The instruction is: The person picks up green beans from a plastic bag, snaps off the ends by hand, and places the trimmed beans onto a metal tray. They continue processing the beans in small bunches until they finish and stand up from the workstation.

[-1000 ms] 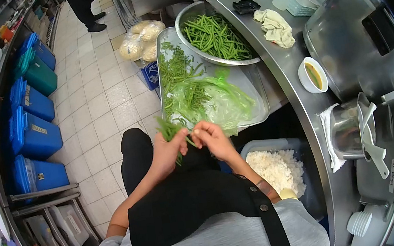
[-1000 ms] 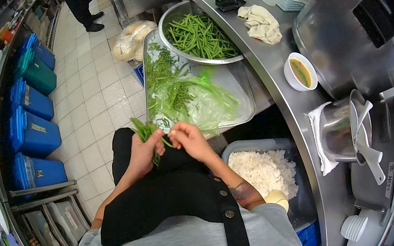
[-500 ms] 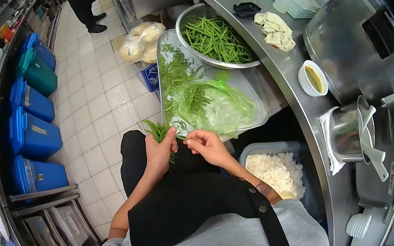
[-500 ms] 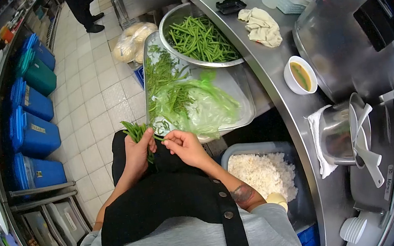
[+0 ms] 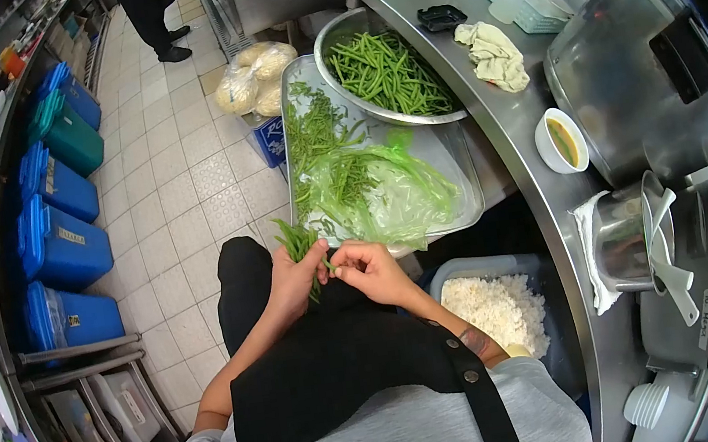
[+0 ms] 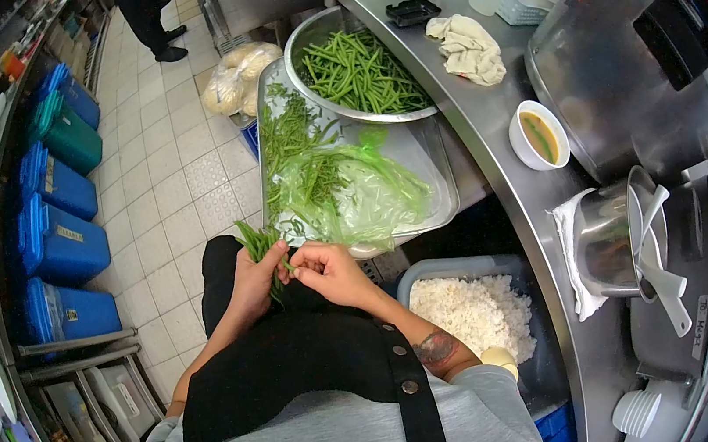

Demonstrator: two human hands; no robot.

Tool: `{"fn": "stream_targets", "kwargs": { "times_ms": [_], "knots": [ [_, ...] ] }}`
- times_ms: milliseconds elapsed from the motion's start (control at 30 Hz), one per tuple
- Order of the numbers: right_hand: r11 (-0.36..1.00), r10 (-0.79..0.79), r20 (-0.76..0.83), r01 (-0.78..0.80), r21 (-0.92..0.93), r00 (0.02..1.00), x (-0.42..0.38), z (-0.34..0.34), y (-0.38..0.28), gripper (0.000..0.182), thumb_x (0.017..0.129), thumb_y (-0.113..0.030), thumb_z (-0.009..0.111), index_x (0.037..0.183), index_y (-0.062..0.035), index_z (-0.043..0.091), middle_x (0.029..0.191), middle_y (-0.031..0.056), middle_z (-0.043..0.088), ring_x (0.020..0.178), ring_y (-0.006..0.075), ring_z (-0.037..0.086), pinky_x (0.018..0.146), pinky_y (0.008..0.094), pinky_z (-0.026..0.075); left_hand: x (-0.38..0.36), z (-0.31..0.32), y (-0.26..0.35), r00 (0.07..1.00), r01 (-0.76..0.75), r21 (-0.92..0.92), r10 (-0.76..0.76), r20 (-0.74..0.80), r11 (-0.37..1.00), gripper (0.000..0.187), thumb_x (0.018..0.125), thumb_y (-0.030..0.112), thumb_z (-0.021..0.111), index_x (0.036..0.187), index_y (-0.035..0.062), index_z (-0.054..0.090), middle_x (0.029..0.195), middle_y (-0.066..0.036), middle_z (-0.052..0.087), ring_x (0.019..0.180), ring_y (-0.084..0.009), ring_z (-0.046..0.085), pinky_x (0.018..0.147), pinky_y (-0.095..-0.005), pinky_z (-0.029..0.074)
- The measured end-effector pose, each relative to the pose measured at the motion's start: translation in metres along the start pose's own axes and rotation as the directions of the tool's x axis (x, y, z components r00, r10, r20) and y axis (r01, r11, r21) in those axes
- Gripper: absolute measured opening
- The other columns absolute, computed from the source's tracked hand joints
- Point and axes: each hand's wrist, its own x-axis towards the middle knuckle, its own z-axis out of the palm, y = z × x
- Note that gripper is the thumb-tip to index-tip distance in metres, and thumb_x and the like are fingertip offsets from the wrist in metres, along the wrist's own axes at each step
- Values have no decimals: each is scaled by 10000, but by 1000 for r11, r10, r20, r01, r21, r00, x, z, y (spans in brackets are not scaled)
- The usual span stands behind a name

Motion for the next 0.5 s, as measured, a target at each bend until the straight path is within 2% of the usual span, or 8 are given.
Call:
{"fn": "stream_targets", "kwargs": {
  "times_ms": [233, 433, 500],
  "knots": [
    [999, -41, 49, 40, 16, 998, 1, -4, 3, 36, 802, -32, 585, 806, 4, 584, 700, -10, 482, 594, 47, 414, 528, 225, 341, 1, -2, -3, 994, 101, -37, -99, 39, 994, 176, 884, 158, 620, 780, 22, 581, 562, -31, 539, 470, -106, 516, 454, -248, 417],
    [992, -125, 149, 129, -15, 981, 4, -5, 8, 32, 795, -18, 562, 783, 11, 569, 729, 16, 519, 625, 80, 476, 570, 232, 383, 0, -4, -2, 982, 157, -24, -153, 107, 987, 197, 888, 151, 604, 733, 33, 575, 564, -30, 539, 461, -106, 507, 439, -244, 406],
    [991, -121, 194, 107, 81, 973, 2, -6, -3, 44, 797, -21, 558, 770, 14, 565, 751, 29, 543, 664, 98, 506, 607, 238, 405, -1, -5, -3, 977, 176, -5, -174, 122, 984, 199, 891, 147, 596, 726, 37, 567, 562, -27, 533, 456, -107, 498, 435, -248, 400]
  ]
}}
